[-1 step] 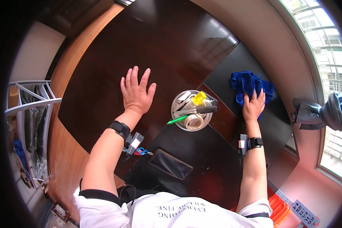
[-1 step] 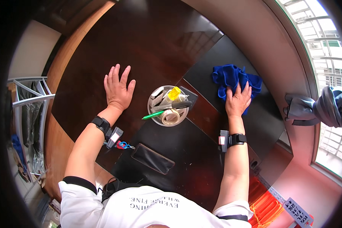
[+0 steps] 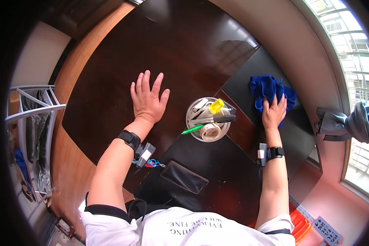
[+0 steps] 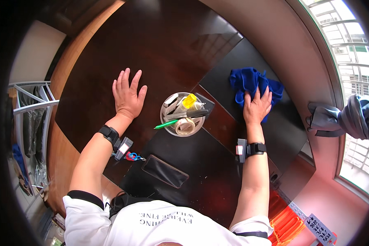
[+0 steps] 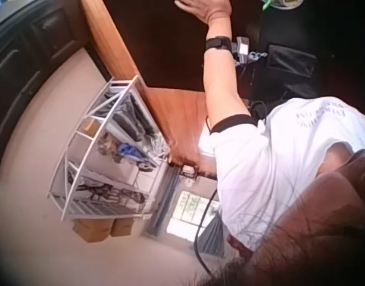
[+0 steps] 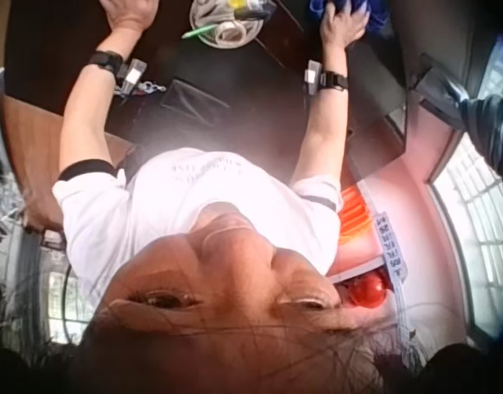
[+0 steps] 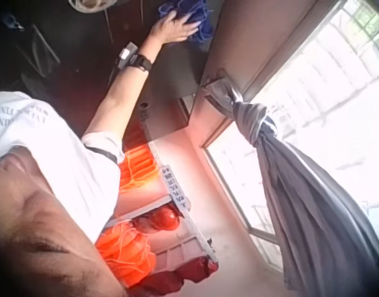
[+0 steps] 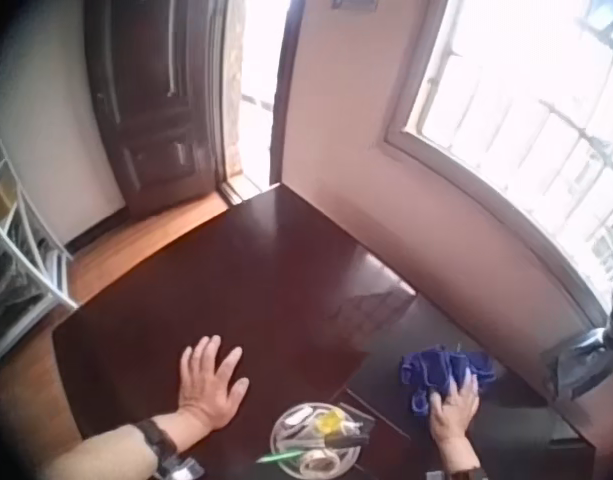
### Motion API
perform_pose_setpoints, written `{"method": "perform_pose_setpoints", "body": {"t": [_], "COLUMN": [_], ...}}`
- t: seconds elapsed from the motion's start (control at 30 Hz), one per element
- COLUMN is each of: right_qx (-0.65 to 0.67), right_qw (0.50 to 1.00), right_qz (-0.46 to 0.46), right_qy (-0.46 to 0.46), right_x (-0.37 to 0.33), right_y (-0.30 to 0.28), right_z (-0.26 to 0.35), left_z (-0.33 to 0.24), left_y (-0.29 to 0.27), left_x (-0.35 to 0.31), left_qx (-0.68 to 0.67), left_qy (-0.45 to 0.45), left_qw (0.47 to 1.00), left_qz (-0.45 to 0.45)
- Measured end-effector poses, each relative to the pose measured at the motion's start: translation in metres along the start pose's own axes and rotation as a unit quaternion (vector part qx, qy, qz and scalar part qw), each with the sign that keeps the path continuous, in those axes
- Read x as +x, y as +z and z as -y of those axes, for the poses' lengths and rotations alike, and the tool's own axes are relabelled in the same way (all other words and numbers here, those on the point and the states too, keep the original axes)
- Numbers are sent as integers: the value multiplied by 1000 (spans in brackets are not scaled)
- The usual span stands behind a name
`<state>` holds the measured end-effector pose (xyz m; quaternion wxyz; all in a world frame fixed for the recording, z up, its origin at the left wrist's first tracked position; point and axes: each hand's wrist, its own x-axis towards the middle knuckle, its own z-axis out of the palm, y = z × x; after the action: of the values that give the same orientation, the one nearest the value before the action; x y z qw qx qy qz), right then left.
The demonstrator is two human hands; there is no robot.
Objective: Cleaning a dark wooden table with a blue cloth.
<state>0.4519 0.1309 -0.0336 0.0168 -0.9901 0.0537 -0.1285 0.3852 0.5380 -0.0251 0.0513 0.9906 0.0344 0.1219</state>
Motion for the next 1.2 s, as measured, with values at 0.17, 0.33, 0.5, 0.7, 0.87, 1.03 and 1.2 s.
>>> {"method": "perform_pose_setpoints", "body": {"t": [0.17,0.33,0.5,0.7,0.87,1.03,1.2], "right_qx": [66,82,27,-26,-32,-35,23], "right_qw": [985,942,986,996,999,998,993], "right_qz": [-11,27,61,-32,-18,54,101], "right_qy": [-159,-324,-152,-76,-21,-5,-47], "right_x": [63,105,165,105,-23,-141,-206], "right_y": [15,22,27,28,3,-38,-67], "right_z": [66,144,121,9,3,27,62], "left_z": [-3,2,1,-3,4,2,4], "left_y": [-1,-2,-2,-3,4,10,15], "left_x": [3,0,0,4,0,1,-1], "left_qx": [-18,-14,-33,-38,-33,-13,2], "left_qy": [-8,-17,-23,-13,-12,-14,-14], "left_qw": [1000,1000,999,999,999,1000,1000], "left_qz": [0,7,17,-12,-16,-15,-2]}}
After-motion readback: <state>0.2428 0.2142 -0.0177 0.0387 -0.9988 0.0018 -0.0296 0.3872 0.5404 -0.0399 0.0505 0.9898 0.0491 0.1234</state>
